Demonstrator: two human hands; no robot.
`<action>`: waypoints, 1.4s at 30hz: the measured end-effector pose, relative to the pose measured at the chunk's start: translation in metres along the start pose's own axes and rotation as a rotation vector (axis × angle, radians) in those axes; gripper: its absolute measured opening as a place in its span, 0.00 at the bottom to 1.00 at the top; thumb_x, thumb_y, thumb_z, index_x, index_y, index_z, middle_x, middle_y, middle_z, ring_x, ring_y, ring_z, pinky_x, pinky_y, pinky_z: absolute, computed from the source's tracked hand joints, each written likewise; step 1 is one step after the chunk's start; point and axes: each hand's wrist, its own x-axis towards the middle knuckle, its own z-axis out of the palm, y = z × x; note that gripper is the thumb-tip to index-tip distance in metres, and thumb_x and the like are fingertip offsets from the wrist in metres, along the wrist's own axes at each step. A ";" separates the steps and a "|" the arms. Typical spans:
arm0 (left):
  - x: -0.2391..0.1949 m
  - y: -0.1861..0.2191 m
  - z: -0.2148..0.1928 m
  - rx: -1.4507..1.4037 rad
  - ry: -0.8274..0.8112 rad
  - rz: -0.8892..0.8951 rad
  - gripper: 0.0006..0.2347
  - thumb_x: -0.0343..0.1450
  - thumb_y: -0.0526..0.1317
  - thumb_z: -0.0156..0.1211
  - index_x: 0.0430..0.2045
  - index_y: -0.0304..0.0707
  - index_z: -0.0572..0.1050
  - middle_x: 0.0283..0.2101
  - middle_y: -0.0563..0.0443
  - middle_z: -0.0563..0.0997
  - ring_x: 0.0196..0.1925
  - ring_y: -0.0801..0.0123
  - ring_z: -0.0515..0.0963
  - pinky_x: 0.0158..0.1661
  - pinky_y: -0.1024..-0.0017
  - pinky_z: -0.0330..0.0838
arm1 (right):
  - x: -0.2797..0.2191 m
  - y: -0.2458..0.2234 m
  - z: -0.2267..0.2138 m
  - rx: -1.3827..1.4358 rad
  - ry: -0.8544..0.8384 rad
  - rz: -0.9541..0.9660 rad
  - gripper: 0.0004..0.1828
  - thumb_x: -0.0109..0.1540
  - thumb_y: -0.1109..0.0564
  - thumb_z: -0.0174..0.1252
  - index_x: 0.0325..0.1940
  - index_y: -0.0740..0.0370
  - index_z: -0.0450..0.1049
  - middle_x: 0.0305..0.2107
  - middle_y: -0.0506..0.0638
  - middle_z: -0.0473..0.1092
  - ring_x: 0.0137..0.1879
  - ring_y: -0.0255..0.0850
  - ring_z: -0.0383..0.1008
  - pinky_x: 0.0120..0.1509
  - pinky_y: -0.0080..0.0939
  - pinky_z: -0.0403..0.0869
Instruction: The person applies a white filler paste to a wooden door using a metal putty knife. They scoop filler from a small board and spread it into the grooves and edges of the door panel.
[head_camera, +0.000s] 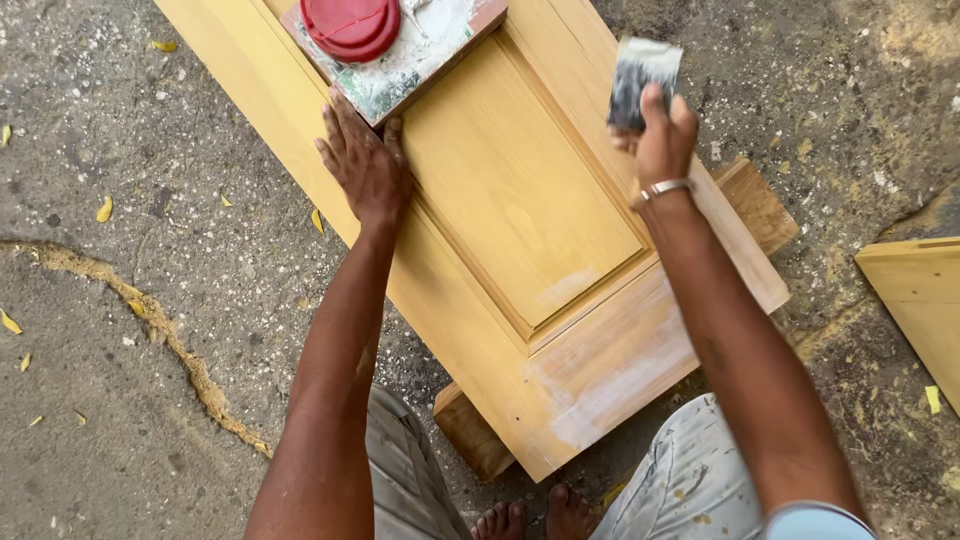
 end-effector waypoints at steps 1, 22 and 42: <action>-0.004 -0.001 0.000 0.016 -0.017 -0.007 0.34 0.81 0.59 0.36 0.75 0.32 0.40 0.80 0.48 0.44 0.82 0.61 0.39 0.76 0.53 0.29 | 0.020 0.010 0.013 0.015 0.053 -0.039 0.18 0.68 0.46 0.54 0.43 0.66 0.68 0.29 0.56 0.76 0.26 0.37 0.75 0.26 0.37 0.74; -0.010 0.004 -0.009 0.050 -0.062 -0.102 0.40 0.76 0.61 0.43 0.74 0.26 0.43 0.80 0.38 0.45 0.81 0.48 0.42 0.74 0.47 0.37 | 0.037 0.040 0.144 -0.813 0.122 -0.305 0.26 0.75 0.40 0.37 0.41 0.66 0.63 0.38 0.64 0.65 0.51 0.63 0.64 0.57 0.64 0.60; 0.135 -0.079 -0.035 -0.045 -0.229 0.353 0.42 0.67 0.69 0.54 0.71 0.39 0.57 0.77 0.38 0.53 0.80 0.35 0.43 0.72 0.36 0.31 | 0.041 0.049 0.134 -0.987 0.223 -0.287 0.27 0.76 0.42 0.36 0.46 0.71 0.64 0.43 0.68 0.67 0.49 0.63 0.63 0.61 0.64 0.61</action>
